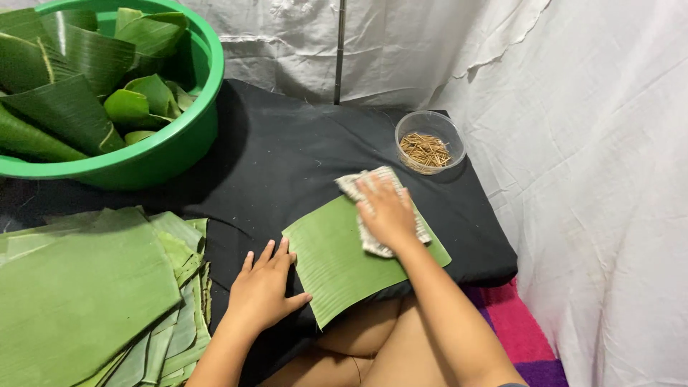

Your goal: Cleaning banana leaves by wiping them with a cloth and stacking them.

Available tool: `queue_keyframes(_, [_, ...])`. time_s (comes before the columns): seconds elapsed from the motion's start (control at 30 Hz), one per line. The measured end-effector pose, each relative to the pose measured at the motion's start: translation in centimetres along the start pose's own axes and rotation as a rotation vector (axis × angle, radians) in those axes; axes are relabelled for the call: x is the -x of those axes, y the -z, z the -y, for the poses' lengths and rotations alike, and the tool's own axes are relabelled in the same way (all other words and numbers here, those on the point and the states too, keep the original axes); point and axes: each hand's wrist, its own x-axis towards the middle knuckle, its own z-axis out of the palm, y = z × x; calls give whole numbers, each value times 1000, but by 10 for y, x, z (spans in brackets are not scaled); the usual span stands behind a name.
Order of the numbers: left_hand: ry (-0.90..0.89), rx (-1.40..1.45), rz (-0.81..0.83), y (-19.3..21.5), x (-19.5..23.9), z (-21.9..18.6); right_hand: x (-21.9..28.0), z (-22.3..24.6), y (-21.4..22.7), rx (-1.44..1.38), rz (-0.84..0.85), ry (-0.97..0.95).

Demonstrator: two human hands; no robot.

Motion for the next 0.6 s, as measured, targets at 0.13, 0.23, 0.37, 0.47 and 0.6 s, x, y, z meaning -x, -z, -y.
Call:
queue_keyframes(0.13, [15,-19,99,14,0,-9,-6,-1,-12,7,-140,-40])
queue_keyframes(0.23, [59,13,116,20,-2,-13,18,33,-11,-63,-109,-62])
queue_keyframes(0.37, [60,7,86,9,-5,-9,73,87,-23,-46,55,206])
queue_keyframes(0.47, [49,3,68,11,-3,-10,90,93,-47,-20,54,356])
queue_keyframes(0.6, [54,29,75,23,1,-17,100,91,-5,-5,233,340])
